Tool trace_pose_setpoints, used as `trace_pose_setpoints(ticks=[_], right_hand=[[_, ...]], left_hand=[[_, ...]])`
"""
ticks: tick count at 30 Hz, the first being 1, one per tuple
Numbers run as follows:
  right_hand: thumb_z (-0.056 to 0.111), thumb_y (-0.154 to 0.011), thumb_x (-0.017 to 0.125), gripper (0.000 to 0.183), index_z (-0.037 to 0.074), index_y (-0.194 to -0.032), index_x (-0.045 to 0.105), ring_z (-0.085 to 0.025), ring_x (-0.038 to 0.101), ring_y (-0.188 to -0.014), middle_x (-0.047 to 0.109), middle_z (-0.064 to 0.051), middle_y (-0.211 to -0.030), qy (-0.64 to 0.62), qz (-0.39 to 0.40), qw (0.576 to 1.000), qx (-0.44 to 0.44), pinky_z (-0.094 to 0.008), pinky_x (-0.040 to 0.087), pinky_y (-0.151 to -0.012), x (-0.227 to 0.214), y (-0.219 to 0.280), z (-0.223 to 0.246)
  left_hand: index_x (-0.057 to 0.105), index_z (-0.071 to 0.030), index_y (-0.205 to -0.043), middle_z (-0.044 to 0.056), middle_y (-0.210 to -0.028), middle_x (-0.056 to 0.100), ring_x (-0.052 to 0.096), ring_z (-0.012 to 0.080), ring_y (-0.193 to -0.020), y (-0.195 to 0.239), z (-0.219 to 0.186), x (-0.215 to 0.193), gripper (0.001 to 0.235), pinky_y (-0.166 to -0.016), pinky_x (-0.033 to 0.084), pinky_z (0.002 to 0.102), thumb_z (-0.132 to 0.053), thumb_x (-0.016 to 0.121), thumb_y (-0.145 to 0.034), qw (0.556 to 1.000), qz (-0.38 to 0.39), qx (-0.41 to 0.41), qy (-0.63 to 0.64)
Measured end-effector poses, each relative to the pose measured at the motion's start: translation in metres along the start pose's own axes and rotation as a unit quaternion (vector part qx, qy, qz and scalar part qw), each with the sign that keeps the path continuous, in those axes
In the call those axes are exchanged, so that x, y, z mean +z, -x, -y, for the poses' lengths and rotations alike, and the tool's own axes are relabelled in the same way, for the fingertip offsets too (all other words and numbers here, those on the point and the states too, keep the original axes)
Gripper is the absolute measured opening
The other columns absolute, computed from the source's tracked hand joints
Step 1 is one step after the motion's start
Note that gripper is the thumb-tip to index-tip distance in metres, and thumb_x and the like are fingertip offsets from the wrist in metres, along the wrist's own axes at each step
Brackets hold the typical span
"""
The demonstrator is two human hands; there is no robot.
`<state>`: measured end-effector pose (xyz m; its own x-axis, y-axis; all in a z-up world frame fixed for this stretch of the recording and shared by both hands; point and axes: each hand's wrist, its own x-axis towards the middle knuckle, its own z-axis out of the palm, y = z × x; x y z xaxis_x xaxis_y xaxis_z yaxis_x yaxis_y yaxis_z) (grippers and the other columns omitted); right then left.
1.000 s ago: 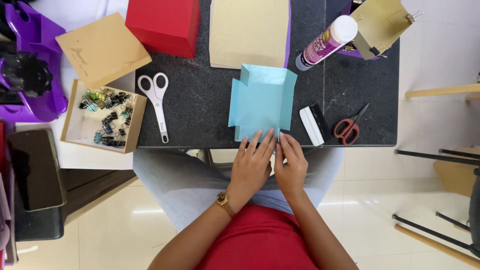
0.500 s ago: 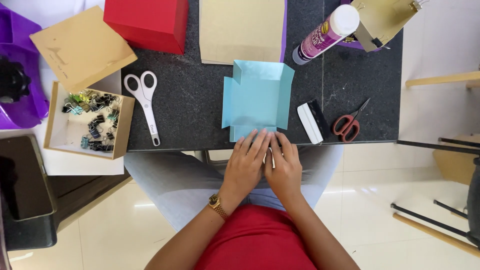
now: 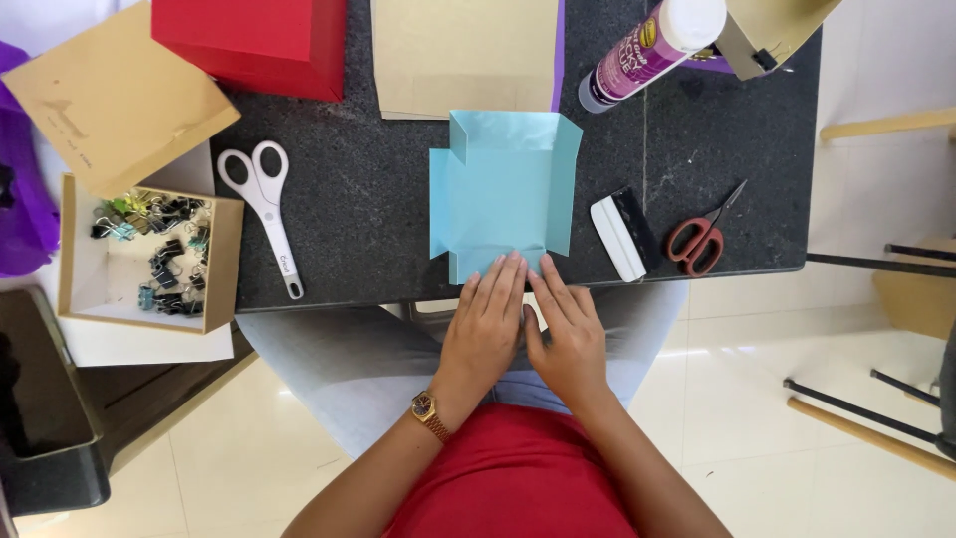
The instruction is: Assembling a small blue paper box by folding, stapling, and gluing the edges.
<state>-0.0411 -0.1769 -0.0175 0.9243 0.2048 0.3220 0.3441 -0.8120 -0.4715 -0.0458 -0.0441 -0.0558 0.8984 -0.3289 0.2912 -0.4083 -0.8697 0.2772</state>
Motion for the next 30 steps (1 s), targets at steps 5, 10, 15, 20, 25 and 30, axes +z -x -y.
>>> trace_pose_setpoints(ticks=[5, 10, 15, 20, 25, 30], right_hand=[[-0.002, -0.085, 0.075, 0.041, 0.000, -0.125, 0.073, -0.025, 0.067, -0.087, 0.069, -0.018, -0.136, 0.016, -0.014, 1.000, -0.020, -0.035, 0.056, -0.077, 0.003, -0.003, -0.003], [0.000, -0.085, 0.075, 0.040, 0.002, -0.125, 0.073, -0.026, 0.067, -0.087, 0.070, -0.017, -0.134, 0.027, -0.018, 0.999, -0.016, -0.037, 0.054, -0.075, 0.007, -0.001, -0.003], [0.002, -0.088, 0.070, 0.045, 0.005, -0.133, 0.070, -0.025, 0.063, -0.092, 0.066, -0.011, -0.142, 0.076, 0.003, 0.997, 0.007, -0.035, 0.045, -0.072, 0.007, 0.003, 0.002], [0.011, -0.090, 0.069, 0.045, 0.005, -0.135, 0.068, -0.025, 0.058, -0.095, 0.063, -0.010, -0.143, 0.132, 0.003, 0.991, 0.010, -0.035, 0.042, -0.072, 0.023, 0.008, 0.000], [0.013, -0.090, 0.068, 0.048, 0.006, -0.138, 0.067, -0.026, 0.056, -0.096, 0.062, -0.009, -0.144, 0.139, 0.009, 0.990, 0.017, -0.036, 0.040, -0.074, 0.025, 0.009, 0.000], [0.017, -0.088, 0.072, 0.049, 0.009, -0.136, 0.069, -0.024, 0.055, -0.096, 0.063, -0.005, -0.143, 0.149, 0.007, 0.989, 0.018, -0.035, 0.040, -0.076, 0.023, 0.007, 0.002]], left_hand=[[0.053, -0.002, -0.148, 0.015, -0.155, 0.050, 0.048, 0.0274, -0.144, 0.000, 0.001, -0.001, 0.050, -0.119, 0.034, 0.042, -0.012, 0.050, -0.099, 1.000, 0.004, 0.004, -0.015], [0.055, -0.002, -0.146, 0.015, -0.155, 0.051, 0.050, 0.0264, -0.143, -0.001, 0.002, -0.006, 0.047, -0.118, 0.035, 0.041, -0.009, 0.049, -0.100, 1.000, 0.005, 0.005, -0.022], [0.055, -0.001, -0.146, 0.017, -0.154, 0.052, 0.053, 0.0271, -0.141, -0.006, 0.002, -0.014, 0.047, -0.117, 0.039, 0.039, -0.006, 0.047, -0.100, 1.000, -0.010, 0.002, 0.000], [0.055, 0.000, -0.146, 0.017, -0.154, 0.051, 0.056, 0.0267, -0.138, -0.006, 0.004, -0.013, 0.046, -0.115, 0.042, 0.038, -0.008, 0.048, -0.101, 1.000, -0.015, -0.004, 0.013], [0.055, 0.000, -0.146, 0.018, -0.153, 0.052, 0.058, 0.0268, -0.135, -0.007, 0.006, -0.013, 0.045, -0.113, 0.044, 0.038, -0.009, 0.049, -0.102, 0.999, -0.018, -0.010, 0.033], [0.057, 0.000, -0.144, 0.016, -0.151, 0.054, 0.059, 0.0257, -0.135, -0.008, 0.007, -0.013, 0.043, -0.112, 0.045, 0.037, -0.008, 0.050, -0.102, 0.999, -0.030, -0.008, 0.037]])
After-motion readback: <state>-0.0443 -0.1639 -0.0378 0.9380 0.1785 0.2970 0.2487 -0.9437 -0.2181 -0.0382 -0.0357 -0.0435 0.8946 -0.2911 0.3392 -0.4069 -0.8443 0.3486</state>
